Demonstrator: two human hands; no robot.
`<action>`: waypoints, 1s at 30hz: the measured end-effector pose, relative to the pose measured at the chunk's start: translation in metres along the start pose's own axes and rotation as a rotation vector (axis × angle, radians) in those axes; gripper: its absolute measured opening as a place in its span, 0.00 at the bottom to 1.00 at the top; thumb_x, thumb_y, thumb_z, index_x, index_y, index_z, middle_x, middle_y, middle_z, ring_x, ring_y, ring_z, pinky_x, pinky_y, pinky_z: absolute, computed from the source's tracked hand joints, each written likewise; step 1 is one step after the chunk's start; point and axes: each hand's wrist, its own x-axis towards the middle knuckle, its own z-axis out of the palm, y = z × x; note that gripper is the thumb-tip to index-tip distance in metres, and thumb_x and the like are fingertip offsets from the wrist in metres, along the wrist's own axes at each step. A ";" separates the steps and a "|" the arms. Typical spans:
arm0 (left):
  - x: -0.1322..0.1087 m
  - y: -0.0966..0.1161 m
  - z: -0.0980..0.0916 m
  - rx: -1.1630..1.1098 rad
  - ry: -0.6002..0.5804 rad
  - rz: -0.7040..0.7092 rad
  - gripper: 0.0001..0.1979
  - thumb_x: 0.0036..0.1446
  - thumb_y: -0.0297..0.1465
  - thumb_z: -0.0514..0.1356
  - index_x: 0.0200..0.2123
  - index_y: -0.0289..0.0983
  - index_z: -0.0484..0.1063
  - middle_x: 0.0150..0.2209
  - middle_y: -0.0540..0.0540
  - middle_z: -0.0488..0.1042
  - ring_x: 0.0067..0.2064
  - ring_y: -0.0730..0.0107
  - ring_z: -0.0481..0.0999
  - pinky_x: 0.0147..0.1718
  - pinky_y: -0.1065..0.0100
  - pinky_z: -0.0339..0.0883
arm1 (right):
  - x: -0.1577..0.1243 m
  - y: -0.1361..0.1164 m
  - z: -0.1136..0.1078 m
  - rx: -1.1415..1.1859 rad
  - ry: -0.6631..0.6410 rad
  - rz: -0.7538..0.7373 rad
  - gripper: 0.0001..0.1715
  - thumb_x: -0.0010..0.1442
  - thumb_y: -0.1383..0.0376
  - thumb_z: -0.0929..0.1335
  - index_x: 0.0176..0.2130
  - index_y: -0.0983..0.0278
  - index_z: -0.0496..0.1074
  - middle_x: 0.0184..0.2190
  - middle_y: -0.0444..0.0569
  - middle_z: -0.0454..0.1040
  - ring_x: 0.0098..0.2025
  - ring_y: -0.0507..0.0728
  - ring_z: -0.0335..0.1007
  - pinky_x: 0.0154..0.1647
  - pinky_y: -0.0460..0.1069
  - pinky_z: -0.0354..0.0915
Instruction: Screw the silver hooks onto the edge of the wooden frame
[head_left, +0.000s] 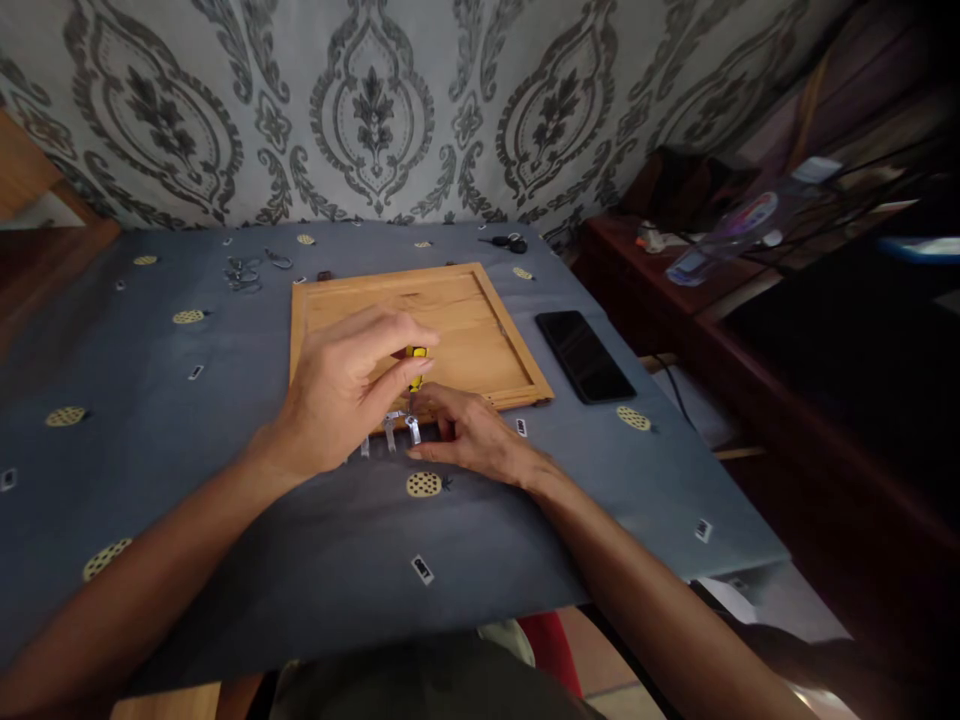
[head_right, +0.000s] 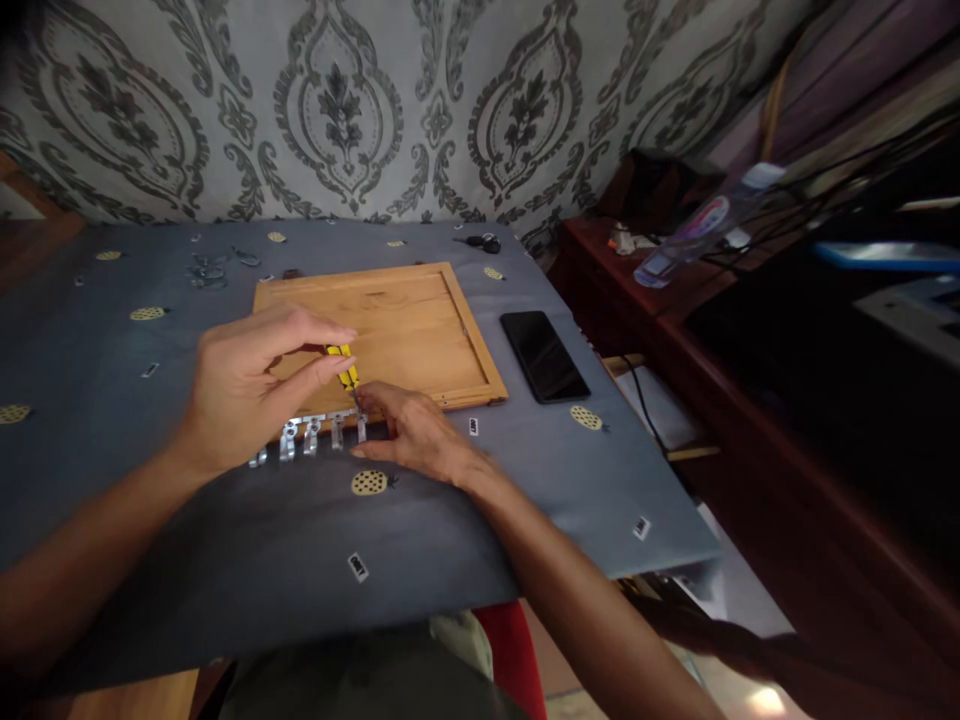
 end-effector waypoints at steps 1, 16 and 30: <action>0.000 0.000 0.000 -0.003 -0.001 0.004 0.05 0.60 0.22 0.62 0.39 0.36 0.75 0.36 0.48 0.79 0.38 0.72 0.79 0.38 0.70 0.73 | 0.000 0.000 0.000 -0.004 0.000 0.000 0.27 0.53 0.59 0.76 0.50 0.64 0.69 0.31 0.41 0.70 0.29 0.51 0.62 0.31 0.48 0.57; 0.001 0.000 0.001 -0.036 -0.018 -0.003 0.06 0.61 0.23 0.62 0.39 0.38 0.76 0.36 0.49 0.80 0.38 0.71 0.80 0.38 0.69 0.74 | 0.000 0.001 0.000 -0.028 -0.005 0.024 0.30 0.52 0.58 0.76 0.52 0.65 0.70 0.30 0.41 0.70 0.27 0.50 0.60 0.30 0.48 0.56; 0.009 0.015 -0.020 -0.044 0.128 -0.159 0.06 0.59 0.26 0.65 0.39 0.42 0.76 0.38 0.52 0.79 0.38 0.72 0.78 0.38 0.67 0.77 | 0.000 0.001 0.001 0.028 0.000 0.026 0.31 0.52 0.61 0.76 0.53 0.62 0.69 0.38 0.44 0.75 0.27 0.48 0.61 0.30 0.47 0.60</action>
